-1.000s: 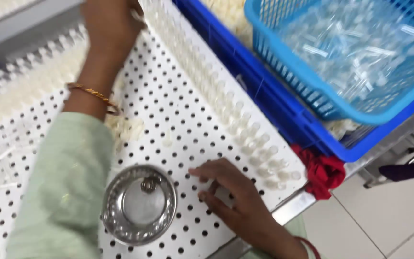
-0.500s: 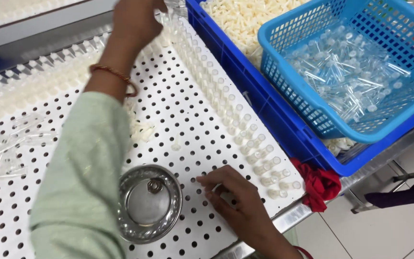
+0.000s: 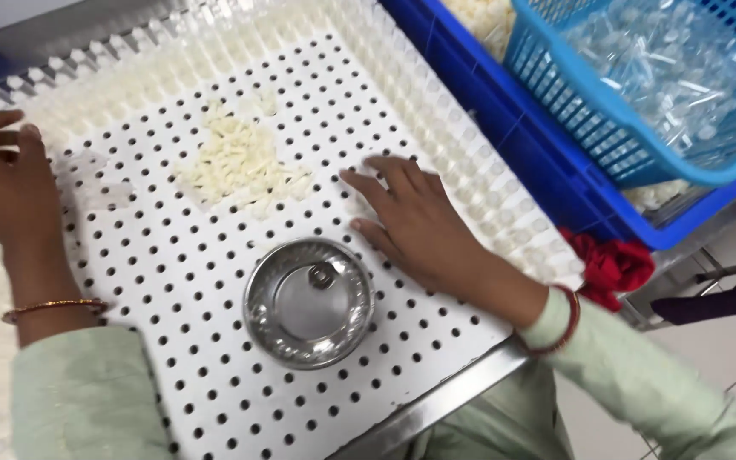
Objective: The person repeatedly picks a small white capsule and a clear plastic tube, inserts the capsule into the tube, and places the assembled unit into a perforated tray. The person also moves a blue basket of tubes onto the table.
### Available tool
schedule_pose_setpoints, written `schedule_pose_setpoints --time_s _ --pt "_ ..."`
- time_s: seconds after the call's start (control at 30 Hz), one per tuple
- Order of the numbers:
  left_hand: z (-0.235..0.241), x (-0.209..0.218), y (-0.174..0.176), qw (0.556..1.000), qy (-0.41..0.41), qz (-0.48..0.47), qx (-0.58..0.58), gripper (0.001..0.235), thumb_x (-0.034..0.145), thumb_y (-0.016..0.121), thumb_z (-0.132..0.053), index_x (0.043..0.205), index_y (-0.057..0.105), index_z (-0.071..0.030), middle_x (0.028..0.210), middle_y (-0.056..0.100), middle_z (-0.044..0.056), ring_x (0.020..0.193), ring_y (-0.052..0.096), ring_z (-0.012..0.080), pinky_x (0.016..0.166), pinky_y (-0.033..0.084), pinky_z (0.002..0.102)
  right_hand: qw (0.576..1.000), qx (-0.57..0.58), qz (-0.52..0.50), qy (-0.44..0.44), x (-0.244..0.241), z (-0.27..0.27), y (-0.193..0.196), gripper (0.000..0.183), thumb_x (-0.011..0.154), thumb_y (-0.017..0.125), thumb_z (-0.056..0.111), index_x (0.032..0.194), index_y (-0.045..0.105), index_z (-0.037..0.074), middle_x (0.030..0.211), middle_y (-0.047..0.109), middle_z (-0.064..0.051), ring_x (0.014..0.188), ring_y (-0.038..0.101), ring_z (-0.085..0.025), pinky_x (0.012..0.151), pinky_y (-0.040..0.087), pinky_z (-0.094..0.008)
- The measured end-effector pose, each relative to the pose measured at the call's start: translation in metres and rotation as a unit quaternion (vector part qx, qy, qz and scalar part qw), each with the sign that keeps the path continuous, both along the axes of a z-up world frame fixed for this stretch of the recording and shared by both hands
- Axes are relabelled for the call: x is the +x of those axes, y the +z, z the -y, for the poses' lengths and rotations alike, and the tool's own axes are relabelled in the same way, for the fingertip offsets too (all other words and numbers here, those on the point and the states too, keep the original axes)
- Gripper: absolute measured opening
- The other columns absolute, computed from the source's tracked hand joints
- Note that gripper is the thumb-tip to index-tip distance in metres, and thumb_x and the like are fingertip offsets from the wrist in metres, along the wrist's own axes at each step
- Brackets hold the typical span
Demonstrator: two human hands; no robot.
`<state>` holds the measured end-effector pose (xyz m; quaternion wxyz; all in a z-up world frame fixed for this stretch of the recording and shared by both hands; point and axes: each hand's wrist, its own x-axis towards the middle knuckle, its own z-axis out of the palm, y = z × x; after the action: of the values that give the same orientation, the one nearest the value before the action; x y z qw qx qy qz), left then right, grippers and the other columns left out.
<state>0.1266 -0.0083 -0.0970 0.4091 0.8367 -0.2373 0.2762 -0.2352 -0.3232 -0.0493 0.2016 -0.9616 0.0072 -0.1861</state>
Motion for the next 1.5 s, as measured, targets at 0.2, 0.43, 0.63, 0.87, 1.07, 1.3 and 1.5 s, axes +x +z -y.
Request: schedule_pose_setpoints --time_s 0.2,0.43,0.63,0.87,1.07,1.3,1.5 --pt "-0.010 0.007 -0.015 0.990 -0.070 0.072 -0.095 0.016 0.103 0.065 0.008 0.116 0.071 0.002 0.104 0.074 0.009 0.092 0.074 0.0111 0.077 0.052 0.024 0.993 -0.094 -0.073 -0.002 0.050 -0.009 -0.012 0.063 0.105 0.048 0.049 0.157 0.036 0.015 0.155 0.036 -0.019 0.145 0.035 -0.035 0.111 0.031 -0.057" --pt "-0.007 0.007 -0.016 0.990 -0.069 0.043 -0.114 0.009 0.110 0.064 0.003 0.108 0.073 0.004 0.090 0.076 0.007 0.084 0.079 0.0113 0.071 0.055 0.022 0.991 -0.102 0.017 0.089 0.113 -0.014 -0.022 0.068 0.108 0.049 0.054 0.162 0.027 0.018 0.161 0.027 -0.022 0.145 0.032 -0.041 0.116 0.027 -0.057" --pt "-0.004 -0.002 -0.010 0.986 -0.085 0.022 -0.142 0.009 0.113 0.064 0.002 0.110 0.072 0.003 0.088 0.075 0.007 0.084 0.078 0.0110 0.068 0.056 0.021 0.985 -0.115 0.030 0.123 0.158 -0.020 -0.016 0.051 0.106 0.058 0.040 0.151 0.044 0.019 0.142 0.044 -0.015 0.126 0.049 -0.033 0.103 0.045 -0.050" --pt "-0.003 -0.004 -0.006 0.989 -0.077 0.012 -0.129 0.010 0.110 0.063 0.003 0.113 0.072 0.003 0.084 0.074 0.006 0.078 0.075 0.0106 0.066 0.053 0.021 0.985 -0.056 0.125 0.105 0.149 -0.023 -0.016 0.021 0.103 0.070 0.020 0.119 0.060 0.009 0.112 0.054 -0.009 0.084 0.069 -0.026 0.069 0.056 -0.041" --pt "0.001 -0.013 0.004 0.986 -0.069 -0.018 -0.151 0.008 0.112 0.065 -0.001 0.110 0.072 0.002 0.082 0.073 0.004 0.078 0.077 0.0088 0.062 0.053 0.020 0.970 0.143 0.188 0.061 0.161 -0.003 -0.033 0.019 0.101 0.075 0.018 0.115 0.068 0.007 0.104 0.061 -0.004 0.080 0.066 -0.016 0.070 0.057 -0.030" --pt "-0.009 0.024 -0.027 0.988 -0.047 0.001 -0.147 0.015 0.107 0.063 0.003 0.115 0.074 -0.002 0.084 0.075 0.004 0.080 0.079 0.0100 0.060 0.055 0.021 0.859 0.497 0.101 0.070 0.171 0.029 -0.035 0.023 0.104 0.071 0.016 0.125 0.073 0.005 0.095 0.070 -0.001 0.078 0.062 -0.007 0.065 0.054 -0.026" --pt "0.000 -0.001 -0.007 0.993 -0.001 0.032 -0.114 0.008 0.103 0.068 -0.008 0.109 0.074 -0.007 0.074 0.078 0.003 0.064 0.072 0.0084 0.059 0.050 0.026 0.637 0.768 -0.048 0.042 0.151 0.035 0.006 0.042 0.098 0.076 0.020 0.135 0.065 0.004 0.100 0.065 -0.011 0.076 0.063 -0.014 0.056 0.050 -0.017"
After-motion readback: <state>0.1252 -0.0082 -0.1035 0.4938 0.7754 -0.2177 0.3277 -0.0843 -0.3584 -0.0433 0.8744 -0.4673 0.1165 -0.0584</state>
